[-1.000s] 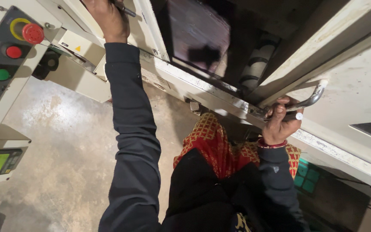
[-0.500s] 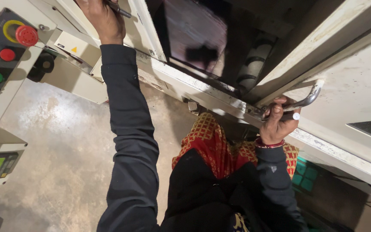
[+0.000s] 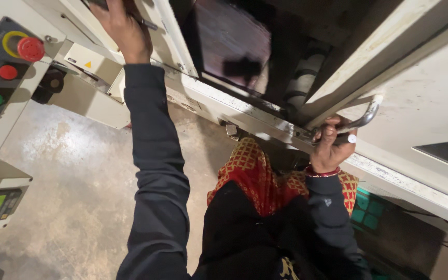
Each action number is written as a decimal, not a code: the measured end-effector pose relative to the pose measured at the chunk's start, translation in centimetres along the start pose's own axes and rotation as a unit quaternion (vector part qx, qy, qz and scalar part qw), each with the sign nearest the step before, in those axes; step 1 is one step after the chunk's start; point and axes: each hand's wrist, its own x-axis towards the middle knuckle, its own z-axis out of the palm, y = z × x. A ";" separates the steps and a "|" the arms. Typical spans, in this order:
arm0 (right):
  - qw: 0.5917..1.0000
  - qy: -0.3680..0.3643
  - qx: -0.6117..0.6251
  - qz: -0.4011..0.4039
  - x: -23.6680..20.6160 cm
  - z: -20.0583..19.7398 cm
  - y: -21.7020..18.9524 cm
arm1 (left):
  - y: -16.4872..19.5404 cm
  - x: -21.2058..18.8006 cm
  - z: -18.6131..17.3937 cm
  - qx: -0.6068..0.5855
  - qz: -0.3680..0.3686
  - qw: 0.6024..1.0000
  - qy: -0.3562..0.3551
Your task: The person sits on the floor and uses a hex key to loosen and tighten bolts on a machine door. They open the door, reach inside to adjust internal components, then close the door and continue tightening bolts.
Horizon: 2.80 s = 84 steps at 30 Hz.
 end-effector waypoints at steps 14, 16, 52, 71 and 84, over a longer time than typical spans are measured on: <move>1.000 0.020 -0.020 -0.002 -0.3 0.2 0.7 | 20.3 -19.3 12.8 -0.217 -0.208 0.847 -0.439; 0.995 0.023 -0.082 -0.044 -0.1 0.4 0.4 | 23.0 -20.0 14.6 -0.152 -0.175 0.841 -0.489; 0.971 0.035 -0.222 -0.075 -0.7 -1.1 3.2 | 22.8 -25.2 20.9 -0.241 -0.298 0.803 -0.457; 0.964 0.018 -0.238 -0.114 -0.7 -1.2 3.5 | 22.2 -25.1 20.8 -0.308 -0.357 0.752 -0.460; 0.999 0.032 -0.027 0.006 -1.1 -1.5 3.7 | 20.8 -25.8 20.8 -0.375 -0.394 0.695 -0.470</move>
